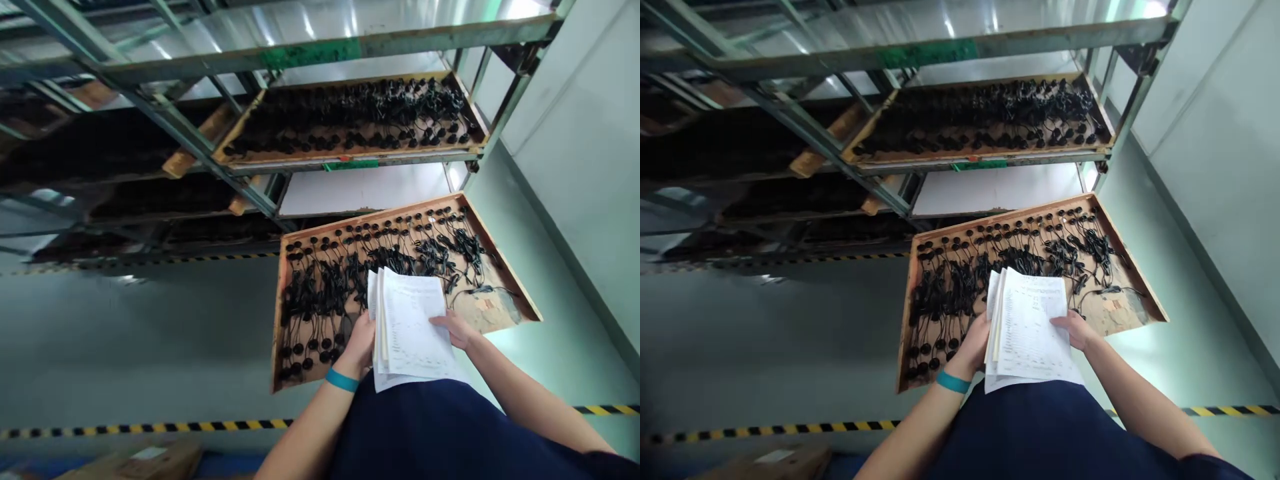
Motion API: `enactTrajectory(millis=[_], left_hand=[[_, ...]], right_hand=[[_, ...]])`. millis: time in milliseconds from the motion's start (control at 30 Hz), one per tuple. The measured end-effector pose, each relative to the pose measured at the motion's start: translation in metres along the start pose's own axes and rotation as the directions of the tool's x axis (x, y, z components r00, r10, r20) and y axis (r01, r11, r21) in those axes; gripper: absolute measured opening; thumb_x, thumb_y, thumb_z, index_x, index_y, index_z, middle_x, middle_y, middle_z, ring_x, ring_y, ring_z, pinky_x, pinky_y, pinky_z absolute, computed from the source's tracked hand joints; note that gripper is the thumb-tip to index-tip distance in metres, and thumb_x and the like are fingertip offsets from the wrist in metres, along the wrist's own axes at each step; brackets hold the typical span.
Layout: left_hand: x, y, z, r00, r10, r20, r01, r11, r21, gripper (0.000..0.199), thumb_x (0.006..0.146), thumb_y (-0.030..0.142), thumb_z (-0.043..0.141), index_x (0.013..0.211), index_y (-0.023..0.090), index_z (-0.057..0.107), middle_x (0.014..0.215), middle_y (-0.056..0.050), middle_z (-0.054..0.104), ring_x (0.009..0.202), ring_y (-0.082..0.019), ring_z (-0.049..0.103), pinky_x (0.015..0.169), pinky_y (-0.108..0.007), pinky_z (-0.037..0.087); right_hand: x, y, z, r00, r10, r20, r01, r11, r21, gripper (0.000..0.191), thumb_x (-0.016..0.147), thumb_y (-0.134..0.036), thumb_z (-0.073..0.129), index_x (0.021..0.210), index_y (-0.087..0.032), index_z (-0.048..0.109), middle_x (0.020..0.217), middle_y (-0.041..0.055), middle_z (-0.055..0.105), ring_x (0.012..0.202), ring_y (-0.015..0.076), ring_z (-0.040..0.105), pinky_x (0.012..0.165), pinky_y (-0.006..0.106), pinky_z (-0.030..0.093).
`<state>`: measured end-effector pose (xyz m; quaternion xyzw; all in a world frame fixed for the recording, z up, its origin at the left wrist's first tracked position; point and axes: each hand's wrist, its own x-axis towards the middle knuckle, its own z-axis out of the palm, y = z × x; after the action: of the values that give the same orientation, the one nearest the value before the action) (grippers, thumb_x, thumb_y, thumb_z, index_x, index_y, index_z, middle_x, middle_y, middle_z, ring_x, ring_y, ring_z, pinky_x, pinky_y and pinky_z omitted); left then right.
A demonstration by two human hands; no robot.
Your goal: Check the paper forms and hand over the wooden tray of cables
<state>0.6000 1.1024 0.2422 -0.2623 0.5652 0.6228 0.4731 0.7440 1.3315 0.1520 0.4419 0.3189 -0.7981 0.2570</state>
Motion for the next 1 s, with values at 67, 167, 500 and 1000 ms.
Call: enactTrajectory(millis=[67,167,500,1000], left_hand=[[0.006,-0.001,-0.006,1.000,0.007,0.016,-0.008,0.997,0.077,0.054,0.072,0.042,0.087,0.115,0.012,0.074,0.103,-0.014,0.080,0.099,-0.031,0.075,0.092,-0.043,0.059],[0.014,0.004,-0.004,0.999,0.037,0.022,-0.039,0.997,0.068,0.057,0.073,0.049,0.086,0.116,0.014,0.074,0.106,-0.013,0.080,0.106,-0.031,0.073,0.095,-0.043,0.058],[0.023,0.016,-0.047,0.996,0.000,-0.089,0.001,1.000,0.012,0.070,0.057,0.044,0.096,0.114,0.012,0.070,0.100,-0.012,0.080,0.112,-0.036,0.072,0.101,-0.050,0.057],[-0.034,-0.056,-0.165,0.851,-0.382,-0.360,0.430,0.901,0.059,0.057,0.085,0.020,0.070,0.142,0.019,0.063,0.122,-0.012,0.077,0.123,-0.035,0.069,0.105,-0.050,0.057]], right_hand=[[0.002,-0.012,-0.007,0.995,-0.072,-0.070,0.071,0.997,-0.021,0.048,0.062,-0.025,0.088,0.107,-0.020,0.071,0.113,0.0127,0.079,0.104,0.0340,0.076,0.092,0.045,0.064],[-0.001,-0.035,-0.018,0.975,-0.199,-0.096,0.191,0.977,-0.090,0.051,0.062,-0.028,0.090,0.108,-0.019,0.071,0.112,0.0099,0.079,0.101,0.0323,0.076,0.091,0.044,0.064],[0.000,-0.027,0.063,0.912,-0.409,-0.038,0.407,0.912,-0.046,0.064,0.060,-0.038,0.096,0.114,-0.018,0.067,0.110,0.0076,0.077,0.101,0.0287,0.073,0.096,0.045,0.059],[0.036,0.083,0.169,0.968,-0.232,0.099,0.228,0.631,-0.741,0.024,0.076,-0.026,0.082,0.094,-0.022,0.067,0.086,-0.0021,0.069,0.084,0.0208,0.065,0.072,0.029,0.049]])
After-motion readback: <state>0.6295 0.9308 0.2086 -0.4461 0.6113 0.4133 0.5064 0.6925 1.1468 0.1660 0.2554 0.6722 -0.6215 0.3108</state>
